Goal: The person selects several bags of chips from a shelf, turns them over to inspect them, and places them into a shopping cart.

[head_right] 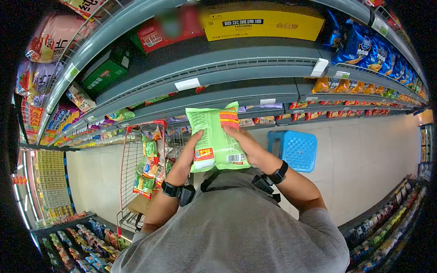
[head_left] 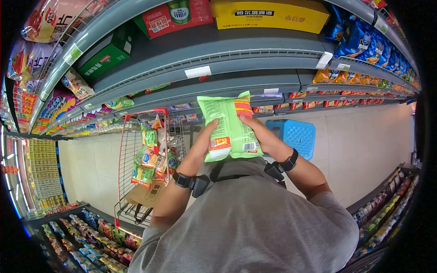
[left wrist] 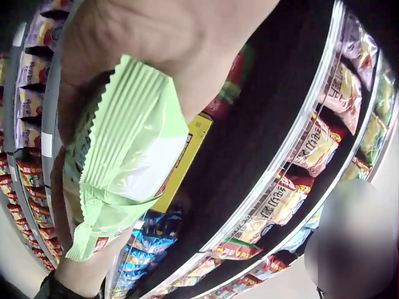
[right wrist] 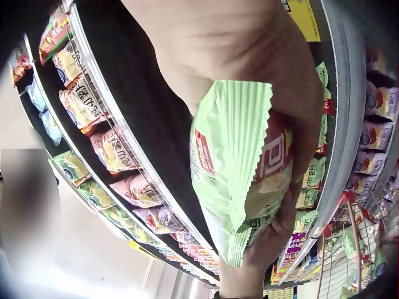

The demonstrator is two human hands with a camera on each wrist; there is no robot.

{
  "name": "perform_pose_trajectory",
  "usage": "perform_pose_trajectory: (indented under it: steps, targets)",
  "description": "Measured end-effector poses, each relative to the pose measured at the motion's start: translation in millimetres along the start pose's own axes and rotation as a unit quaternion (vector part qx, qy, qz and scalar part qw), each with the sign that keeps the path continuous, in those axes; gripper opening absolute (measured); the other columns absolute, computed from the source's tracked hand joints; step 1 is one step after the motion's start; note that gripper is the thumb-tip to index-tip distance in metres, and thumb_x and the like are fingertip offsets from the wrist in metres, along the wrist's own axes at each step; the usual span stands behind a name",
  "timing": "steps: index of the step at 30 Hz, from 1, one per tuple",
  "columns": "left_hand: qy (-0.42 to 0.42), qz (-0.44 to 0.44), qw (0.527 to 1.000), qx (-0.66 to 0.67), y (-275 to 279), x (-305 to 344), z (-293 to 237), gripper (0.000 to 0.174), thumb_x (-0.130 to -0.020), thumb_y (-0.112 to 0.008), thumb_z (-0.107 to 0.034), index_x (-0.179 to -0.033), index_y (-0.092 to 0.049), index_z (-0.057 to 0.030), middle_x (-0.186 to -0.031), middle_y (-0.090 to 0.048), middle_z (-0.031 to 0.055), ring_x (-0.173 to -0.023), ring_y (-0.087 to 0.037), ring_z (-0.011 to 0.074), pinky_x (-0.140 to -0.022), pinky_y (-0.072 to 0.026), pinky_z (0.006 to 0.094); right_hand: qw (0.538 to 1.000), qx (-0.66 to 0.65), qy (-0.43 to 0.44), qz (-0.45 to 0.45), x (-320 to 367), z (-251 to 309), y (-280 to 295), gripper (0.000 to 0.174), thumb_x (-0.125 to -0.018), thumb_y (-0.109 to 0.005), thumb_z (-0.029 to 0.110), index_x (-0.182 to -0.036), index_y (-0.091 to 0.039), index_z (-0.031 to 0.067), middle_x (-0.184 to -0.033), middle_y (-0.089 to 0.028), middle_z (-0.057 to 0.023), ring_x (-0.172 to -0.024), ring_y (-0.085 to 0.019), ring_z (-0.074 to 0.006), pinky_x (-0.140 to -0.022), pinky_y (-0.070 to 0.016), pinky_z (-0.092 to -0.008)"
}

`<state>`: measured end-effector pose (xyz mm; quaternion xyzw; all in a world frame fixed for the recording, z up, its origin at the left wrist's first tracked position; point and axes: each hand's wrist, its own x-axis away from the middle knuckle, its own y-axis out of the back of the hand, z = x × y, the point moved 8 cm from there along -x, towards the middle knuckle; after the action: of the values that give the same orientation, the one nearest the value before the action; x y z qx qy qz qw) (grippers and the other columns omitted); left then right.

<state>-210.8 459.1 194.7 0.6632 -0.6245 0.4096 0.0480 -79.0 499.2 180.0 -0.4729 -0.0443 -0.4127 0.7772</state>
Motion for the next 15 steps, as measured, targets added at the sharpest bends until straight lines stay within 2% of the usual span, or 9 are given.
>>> perform_pose_trajectory:
  steps: [4,7,10,13,15]
  targets:
    - [-0.003,0.016,1.000,0.023,14.7,-3.4,2.3,0.050,-0.097,-0.051,-0.038,-0.130,-0.049,0.0003,-0.119,-0.061,0.0114,-0.105,-0.062,0.0183,-0.089,-0.0506,0.0307,1.000,-0.014,-0.012,0.001,-13.1,-12.1,-2.5,0.052,-0.093,-0.061,0.037,-0.129,-0.051,0.0015,-0.118,-0.063,-0.0106,-0.101,-0.065,-0.0182,-0.084,-0.0537,-0.0312]
    - [-0.001,0.001,1.000,0.023,22.3,4.0,-3.5,0.050,-0.097,-0.051,-0.037,-0.130,-0.049,0.0001,-0.121,-0.061,0.0116,-0.106,-0.062,0.0185,-0.090,-0.0500,0.0311,0.999,-0.015,-0.031,0.008,-18.5,-17.1,-11.7,0.049,-0.095,-0.057,0.033,-0.131,-0.048,0.0012,-0.121,-0.061,-0.0117,-0.104,-0.063,-0.0182,-0.086,-0.0535,-0.0326]
    - [-0.006,-0.002,1.000,0.025,39.9,6.0,-4.1,0.050,-0.098,-0.051,-0.036,-0.133,-0.046,-0.0007,-0.121,-0.060,0.0114,-0.105,-0.062,0.0183,-0.090,-0.0500,0.0316,1.000,0.003,-0.014,0.009,-27.8,-20.8,-22.4,0.050,-0.095,-0.057,0.034,-0.132,-0.047,0.0008,-0.121,-0.060,-0.0117,-0.104,-0.063,-0.0182,-0.086,-0.0531,-0.0325]
    - [-0.050,-0.004,0.999,0.015,55.2,12.5,-10.9,0.051,-0.098,-0.051,-0.035,-0.134,-0.044,0.0000,-0.124,-0.058,0.0123,-0.107,-0.060,0.0184,-0.090,-0.0490,0.0312,0.999,0.018,-0.016,0.027,-37.2,-22.3,-37.8,0.051,-0.092,-0.063,0.032,-0.131,-0.048,0.0017,-0.118,-0.062,-0.0107,-0.102,-0.063,-0.0178,-0.083,-0.0538,-0.0317]
    - [-0.143,-0.046,0.985,-0.083,78.8,12.7,-21.0,0.051,-0.097,-0.052,-0.032,-0.135,-0.042,0.0004,-0.123,-0.058,0.0121,-0.106,-0.059,0.0180,-0.089,-0.0481,0.0312,0.999,0.044,-0.001,0.009,-46.0,-23.1,-45.1,0.049,-0.091,-0.065,0.027,-0.129,-0.048,0.0008,-0.117,-0.062,-0.0104,-0.102,-0.063,-0.0173,-0.084,-0.0532,-0.0317]
